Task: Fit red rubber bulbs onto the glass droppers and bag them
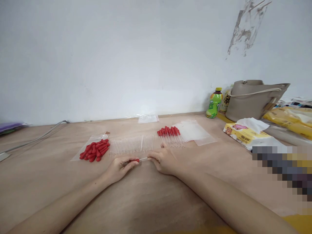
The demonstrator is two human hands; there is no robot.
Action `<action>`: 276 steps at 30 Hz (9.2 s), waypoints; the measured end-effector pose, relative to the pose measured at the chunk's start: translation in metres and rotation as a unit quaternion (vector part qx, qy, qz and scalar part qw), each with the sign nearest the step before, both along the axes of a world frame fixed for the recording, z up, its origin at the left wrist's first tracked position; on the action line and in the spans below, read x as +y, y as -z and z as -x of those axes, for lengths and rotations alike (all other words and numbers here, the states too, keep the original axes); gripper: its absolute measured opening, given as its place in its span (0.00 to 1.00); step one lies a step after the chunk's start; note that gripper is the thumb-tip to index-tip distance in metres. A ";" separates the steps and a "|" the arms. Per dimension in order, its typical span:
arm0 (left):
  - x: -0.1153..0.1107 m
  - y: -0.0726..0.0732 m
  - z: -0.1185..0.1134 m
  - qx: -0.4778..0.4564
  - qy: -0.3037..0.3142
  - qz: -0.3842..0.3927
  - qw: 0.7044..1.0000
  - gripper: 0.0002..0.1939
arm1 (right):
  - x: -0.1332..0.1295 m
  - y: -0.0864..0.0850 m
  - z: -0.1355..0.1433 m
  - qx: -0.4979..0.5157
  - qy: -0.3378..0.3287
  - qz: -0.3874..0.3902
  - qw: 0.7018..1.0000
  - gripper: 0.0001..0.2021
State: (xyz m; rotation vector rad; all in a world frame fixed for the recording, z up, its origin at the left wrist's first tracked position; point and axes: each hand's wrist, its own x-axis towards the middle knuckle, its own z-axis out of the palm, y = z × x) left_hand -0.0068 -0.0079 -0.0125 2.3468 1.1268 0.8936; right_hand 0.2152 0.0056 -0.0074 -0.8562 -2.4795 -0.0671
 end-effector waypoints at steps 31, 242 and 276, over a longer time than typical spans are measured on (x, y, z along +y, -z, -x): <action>0.004 -0.001 0.003 0.005 0.021 -0.045 0.999 0.09 | -0.020 -0.026 0.020 -0.036 0.052 0.142 0.988 0.12; 0.002 0.001 0.000 0.031 -0.032 -0.035 0.998 0.08 | 0.061 -0.018 0.005 0.036 0.357 0.145 0.922 0.16; 0.000 -0.001 -0.003 0.043 -0.020 -0.033 0.998 0.08 | 0.069 -0.011 0.047 -0.033 0.416 0.181 0.891 0.14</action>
